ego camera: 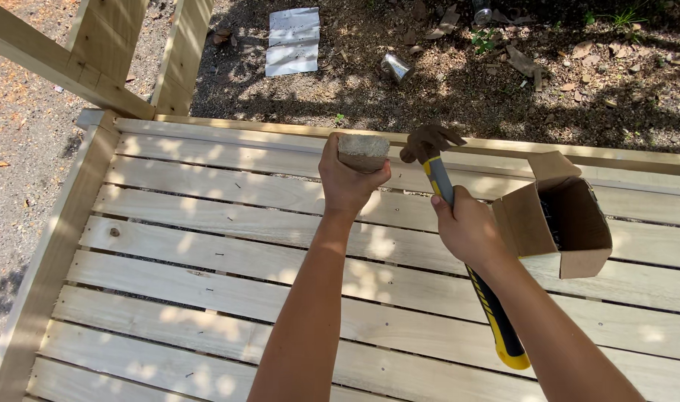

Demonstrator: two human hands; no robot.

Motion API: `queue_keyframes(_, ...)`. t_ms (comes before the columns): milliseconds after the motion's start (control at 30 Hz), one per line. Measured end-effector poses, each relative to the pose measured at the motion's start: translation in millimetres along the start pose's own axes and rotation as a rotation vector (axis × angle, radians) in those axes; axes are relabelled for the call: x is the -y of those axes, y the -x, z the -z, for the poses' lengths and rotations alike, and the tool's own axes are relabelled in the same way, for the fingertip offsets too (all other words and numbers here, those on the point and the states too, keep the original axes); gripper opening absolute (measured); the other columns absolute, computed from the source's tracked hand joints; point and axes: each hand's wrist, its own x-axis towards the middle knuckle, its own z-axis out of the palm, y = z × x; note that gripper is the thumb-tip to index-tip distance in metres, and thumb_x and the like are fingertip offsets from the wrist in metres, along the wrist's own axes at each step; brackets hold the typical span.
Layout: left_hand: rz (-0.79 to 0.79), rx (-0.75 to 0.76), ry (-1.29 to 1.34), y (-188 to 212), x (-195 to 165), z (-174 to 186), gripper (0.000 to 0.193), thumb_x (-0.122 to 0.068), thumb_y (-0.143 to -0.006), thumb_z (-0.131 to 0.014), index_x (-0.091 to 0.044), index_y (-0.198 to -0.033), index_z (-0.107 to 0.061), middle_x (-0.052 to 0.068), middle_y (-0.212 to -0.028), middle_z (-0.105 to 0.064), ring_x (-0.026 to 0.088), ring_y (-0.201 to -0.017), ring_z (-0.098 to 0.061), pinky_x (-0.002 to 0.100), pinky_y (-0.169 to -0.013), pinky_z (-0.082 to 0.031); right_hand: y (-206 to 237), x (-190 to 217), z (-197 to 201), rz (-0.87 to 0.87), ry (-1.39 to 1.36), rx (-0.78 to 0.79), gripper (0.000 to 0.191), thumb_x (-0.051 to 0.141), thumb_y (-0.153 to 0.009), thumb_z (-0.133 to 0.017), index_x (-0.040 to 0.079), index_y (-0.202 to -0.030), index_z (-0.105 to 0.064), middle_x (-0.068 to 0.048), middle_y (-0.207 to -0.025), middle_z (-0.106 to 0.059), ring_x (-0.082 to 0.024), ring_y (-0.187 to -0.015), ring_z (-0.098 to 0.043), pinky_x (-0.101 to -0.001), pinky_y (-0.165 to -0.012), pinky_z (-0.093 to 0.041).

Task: The person hammers nails into the slats of an outdoor wooden deck frame using a claw hammer, holding a concrete block in the other hand. They take nails from an open cardboard box and drive them into the boards across the structure.

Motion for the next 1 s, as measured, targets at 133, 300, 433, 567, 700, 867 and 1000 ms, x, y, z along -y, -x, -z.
queue_keyframes(133, 0.050, -0.004, -0.027, 0, 4, 1, 0.054, -0.016, -0.064, -0.090, -0.006, -0.105, -0.056, 0.006, -0.094, -0.069, 0.013, -0.084, -0.068, 0.031, -0.071, -0.063, 15, -7, 15, 0.125, -0.241, -0.237, 0.035, 0.033, -0.104, -0.050, -0.002, -0.098, -0.051, -0.019, -0.067, -0.064, -0.036, -0.059, -0.067, -0.0476, -0.059, -0.052)
queue_keyframes(300, -0.027, -0.015, -0.027, 0, 2, 1, 0.056, -0.015, -0.065, -0.090, -0.005, -0.108, -0.056, 0.006, -0.095, -0.069, 0.013, -0.087, -0.069, 0.031, -0.074, -0.062, -3, 4, -18, 0.060, 0.071, 0.072, 0.033, 0.030, -0.103, -0.055, -0.003, -0.107, -0.054, -0.024, -0.074, -0.069, -0.041, -0.070, -0.069, -0.0509, -0.069, -0.052)
queue_keyframes(433, -0.006, 0.015, 0.047, -1, -2, 2, 0.055, -0.015, -0.066, -0.090, -0.006, -0.109, -0.057, 0.005, -0.098, -0.070, 0.012, -0.089, -0.070, 0.031, -0.076, -0.063, -13, 0, -13, 0.032, 0.039, 0.074, 0.036, 0.035, -0.106, -0.053, 0.000, -0.104, -0.059, -0.023, -0.077, -0.069, -0.040, -0.073, -0.069, -0.0514, -0.071, -0.052)
queue_keyframes(567, 0.043, -0.008, -0.051, -1, 0, 1, 0.054, -0.015, -0.065, -0.090, -0.005, -0.105, -0.056, 0.006, -0.094, -0.069, 0.013, -0.084, -0.067, 0.031, -0.071, -0.062, -2, -13, 5, 0.139, -0.150, -0.166, 0.034, 0.031, -0.106, -0.050, -0.002, -0.101, -0.053, -0.023, -0.070, -0.067, -0.039, -0.063, -0.069, -0.0519, -0.064, -0.053)
queue_keyframes(700, 0.027, 0.013, 0.026, -2, -1, -1, 0.052, -0.015, -0.065, -0.090, -0.006, -0.103, -0.055, 0.005, -0.095, -0.070, 0.012, -0.087, -0.070, 0.030, -0.074, -0.063, -9, -10, -11, 0.176, -0.012, -0.135, 0.031, 0.027, -0.104, -0.054, -0.004, -0.101, -0.052, -0.026, -0.073, -0.067, -0.042, -0.065, -0.067, -0.0521, -0.065, -0.052)
queue_keyframes(867, -0.006, -0.009, -0.001, -4, -11, 0, 0.054, -0.013, -0.065, -0.090, -0.005, -0.104, -0.054, 0.006, -0.095, -0.068, 0.012, -0.087, -0.067, 0.030, -0.073, -0.061, -30, -11, -29, 0.005, 0.109, 0.099, 0.036, 0.033, -0.104, -0.052, -0.003, -0.102, -0.056, -0.025, -0.078, -0.070, -0.042, -0.071, -0.071, -0.0536, -0.070, -0.053)
queue_keyframes(1000, 0.009, -0.007, 0.012, -1, -13, 0, 0.054, -0.014, -0.067, -0.089, -0.006, -0.106, -0.053, 0.005, -0.098, -0.069, 0.012, -0.089, -0.069, 0.029, -0.075, -0.061, -28, -21, -26, -0.016, 0.071, 0.070, 0.042, 0.036, -0.106, -0.048, -0.005, -0.108, -0.055, -0.026, -0.081, -0.071, -0.044, -0.075, -0.072, -0.0544, -0.074, -0.055)
